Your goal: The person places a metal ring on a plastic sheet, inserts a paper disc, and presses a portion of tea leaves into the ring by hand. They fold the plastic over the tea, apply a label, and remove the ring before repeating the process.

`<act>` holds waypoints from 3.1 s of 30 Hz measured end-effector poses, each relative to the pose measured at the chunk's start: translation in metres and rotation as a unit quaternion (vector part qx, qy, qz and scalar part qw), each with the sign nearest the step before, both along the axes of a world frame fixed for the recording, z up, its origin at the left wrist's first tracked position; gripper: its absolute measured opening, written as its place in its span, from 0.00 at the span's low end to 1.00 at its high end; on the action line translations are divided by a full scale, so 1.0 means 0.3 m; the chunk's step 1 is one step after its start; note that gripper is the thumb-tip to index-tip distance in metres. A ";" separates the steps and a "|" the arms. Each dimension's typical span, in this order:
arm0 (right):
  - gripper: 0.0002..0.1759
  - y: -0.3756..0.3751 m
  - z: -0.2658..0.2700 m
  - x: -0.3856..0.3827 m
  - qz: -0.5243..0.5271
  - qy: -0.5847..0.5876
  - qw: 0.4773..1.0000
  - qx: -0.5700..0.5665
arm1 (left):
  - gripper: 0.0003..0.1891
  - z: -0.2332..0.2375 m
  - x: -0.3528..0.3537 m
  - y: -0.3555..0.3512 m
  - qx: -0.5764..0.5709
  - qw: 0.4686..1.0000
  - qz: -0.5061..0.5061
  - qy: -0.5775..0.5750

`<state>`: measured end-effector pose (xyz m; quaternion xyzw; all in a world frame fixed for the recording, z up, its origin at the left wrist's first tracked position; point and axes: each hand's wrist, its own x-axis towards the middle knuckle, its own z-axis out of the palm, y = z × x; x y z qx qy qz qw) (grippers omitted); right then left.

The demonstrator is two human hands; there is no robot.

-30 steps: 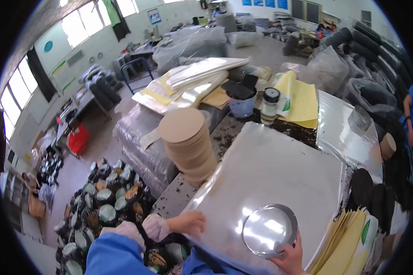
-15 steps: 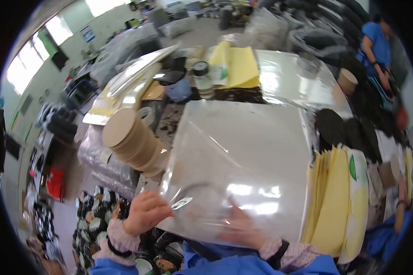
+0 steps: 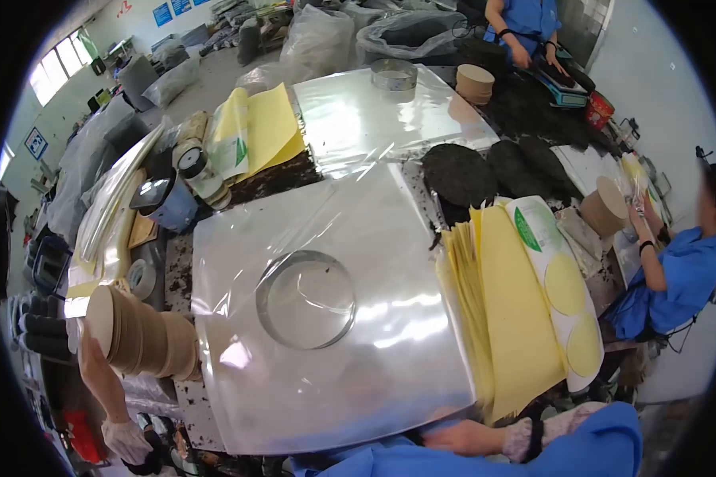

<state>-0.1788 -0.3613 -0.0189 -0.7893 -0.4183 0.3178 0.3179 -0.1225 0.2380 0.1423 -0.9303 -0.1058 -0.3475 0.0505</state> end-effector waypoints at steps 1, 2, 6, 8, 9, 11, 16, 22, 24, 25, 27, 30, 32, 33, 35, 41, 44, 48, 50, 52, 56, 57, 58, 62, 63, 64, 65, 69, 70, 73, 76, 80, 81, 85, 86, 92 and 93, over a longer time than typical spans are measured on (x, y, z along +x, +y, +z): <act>0.25 -0.027 0.142 0.047 0.086 -0.027 0.991 -0.100 | 0.19 -0.071 0.007 0.065 -0.009 0.999 0.022 0.045; 0.26 -0.050 0.228 0.126 0.168 -0.054 0.964 -0.197 | 0.19 -0.118 0.014 0.096 -0.014 0.995 0.042 0.088; 0.09 -0.091 0.207 0.674 -0.312 -0.267 0.909 0.071 | 0.19 -0.067 0.021 0.067 -0.024 0.988 0.038 0.146; 0.16 -0.106 0.143 1.059 -0.416 -0.281 0.863 0.058 | 0.18 -0.049 0.041 0.025 0.018 0.992 0.013 0.127; 0.25 -0.147 0.041 1.244 -0.392 -0.396 0.830 0.033 | 0.18 -0.048 0.030 0.049 0.041 0.990 0.004 0.134; 0.33 -0.150 -0.060 1.429 -0.362 -0.410 0.805 -0.229 | 0.17 -0.025 0.003 0.033 0.034 0.989 0.010 0.146; 0.28 -0.150 -0.215 1.489 -0.375 -0.423 0.790 -0.237 | 0.16 0.023 0.018 -0.114 0.062 0.990 -0.048 0.121; 0.23 -0.181 -0.094 1.454 -0.461 -0.350 0.812 -0.076 | 0.13 -0.201 0.269 -0.687 0.029 0.881 -0.461 0.101; 0.21 -0.001 0.085 1.249 -0.401 -0.439 0.800 0.077 | 0.14 -0.423 0.342 -0.762 0.000 0.865 -0.489 0.109; 0.21 0.110 0.192 1.118 -0.373 -0.407 0.825 0.118 | 0.15 -0.471 0.346 -0.767 -0.030 0.859 -0.498 0.115; 0.24 0.268 0.261 0.930 -0.215 -0.468 0.838 0.180 | 0.16 -0.512 0.326 -0.746 -0.080 0.843 -0.514 0.135; 0.30 0.467 0.092 0.727 -0.027 -0.458 0.872 0.173 | 0.15 -0.471 0.271 -0.721 -0.080 0.807 -0.564 0.155; 0.33 0.521 -0.045 0.629 -0.023 -0.439 0.887 0.139 | 0.15 -0.412 0.202 -0.713 -0.123 0.811 -0.529 0.216; 0.35 0.512 -0.018 0.623 -0.021 -0.403 0.904 0.139 | 0.14 -0.400 0.176 -0.701 -0.176 0.814 -0.498 0.240; 0.37 0.528 0.007 0.664 -0.019 -0.395 0.907 0.142 | 0.26 -0.411 0.205 -0.687 -0.192 0.851 -0.429 0.235; 0.63 0.634 0.153 0.822 -0.084 -0.286 0.954 -0.029 | 0.79 -0.417 0.527 -0.695 -0.091 0.862 -0.253 0.429; 0.71 0.702 0.071 0.883 -0.060 -0.300 0.941 -0.145 | 0.81 -0.423 0.561 -0.730 -0.040 0.842 -0.242 0.481; 0.62 0.745 -0.085 0.913 -0.055 -0.384 0.905 -0.172 | 0.79 -0.554 0.591 -0.726 -0.007 0.849 -0.258 0.460; 0.63 0.802 -0.216 0.882 -0.172 -0.382 0.888 -0.188 | 0.76 -0.580 0.600 -0.750 -0.008 0.842 -0.252 0.477; 0.59 0.792 -0.159 0.893 -0.134 -0.339 0.907 -0.210 | 0.76 -0.578 0.603 -0.722 -0.076 0.835 -0.269 0.474; 0.47 0.705 -0.079 0.923 -0.029 -0.307 0.943 -0.129 | 0.66 -0.528 0.590 -0.709 -0.143 0.834 -0.274 0.457; 0.36 0.658 -0.036 0.932 -0.060 -0.266 0.962 -0.026 | 0.56 -0.493 0.591 -0.726 -0.154 0.827 -0.254 0.478; 0.27 0.601 0.025 0.925 -0.086 -0.216 0.970 0.077 | 0.48 -0.498 0.571 -0.739 -0.178 0.857 -0.294 0.384; 0.24 0.236 0.041 1.169 -0.351 -0.328 0.871 0.104 | 0.46 -0.525 0.530 -0.780 -0.151 0.874 -0.312 0.341; 0.28 0.124 0.031 1.273 -0.385 -0.382 0.840 0.005 | 0.46 -0.514 0.530 -0.778 -0.149 0.872 -0.315 0.344; 0.34 0.009 -0.002 1.362 -0.377 -0.434 0.815 -0.070 | 0.45 -0.514 0.536 -0.776 -0.149 0.872 -0.315 0.343; 0.36 -0.084 -0.080 1.421 -0.369 -0.432 0.795 -0.213 | 0.44 -0.528 0.538 -0.771 -0.155 0.874 -0.319 0.332; 0.37 -0.249 -0.290 1.605 -0.420 -0.409 0.772 -0.246 | 0.40 -0.505 0.543 -0.779 -0.194 0.866 -0.301 0.348; 0.34 -0.222 -0.228 1.599 -0.439 -0.391 0.804 -0.092 | 0.39 -0.520 0.539 -0.771 -0.224 0.862 -0.319 0.325; 0.34 0.058 0.075 1.402 -0.506 -0.290 0.812 0.012 | 0.34 -0.542 0.508 -0.716 -0.385 0.841 -0.313 0.218; 0.30 0.332 0.141 1.020 -0.226 -0.429 0.854 0.189 | 0.29 -0.540 0.469 -0.658 -0.655 0.693 -0.287 0.091; 0.29 0.507 -0.025 0.700 -0.026 -0.403 0.903 0.148 | 0.32 -0.601 0.458 -0.621 -0.611 0.737 -0.271 0.100; 0.31 0.497 -0.013 0.714 -0.032 -0.361 0.919 0.157 | 0.33 -0.617 0.459 -0.610 -0.625 0.725 -0.276 0.091; 0.39 0.613 0.112 0.828 -0.089 -0.330 0.925 0.168 | 0.33 -0.609 0.460 -0.624 -0.669 0.684 -0.285 0.058; 0.42 0.653 0.109 0.844 -0.079 -0.346 0.922 0.156 | 0.32 -0.608 0.466 -0.633 -0.653 0.698 -0.288 0.067; 0.50 0.735 -0.075 0.836 -0.027 -0.387 0.921 -0.025 | 0.29 -0.626 0.537 -0.694 -0.321 0.914 -0.189 0.159; 0.50 0.748 -0.097 0.835 -0.021 -0.380 0.924 -0.030 | 0.30 -0.627 0.534 -0.711 -0.247 0.939 -0.163 0.174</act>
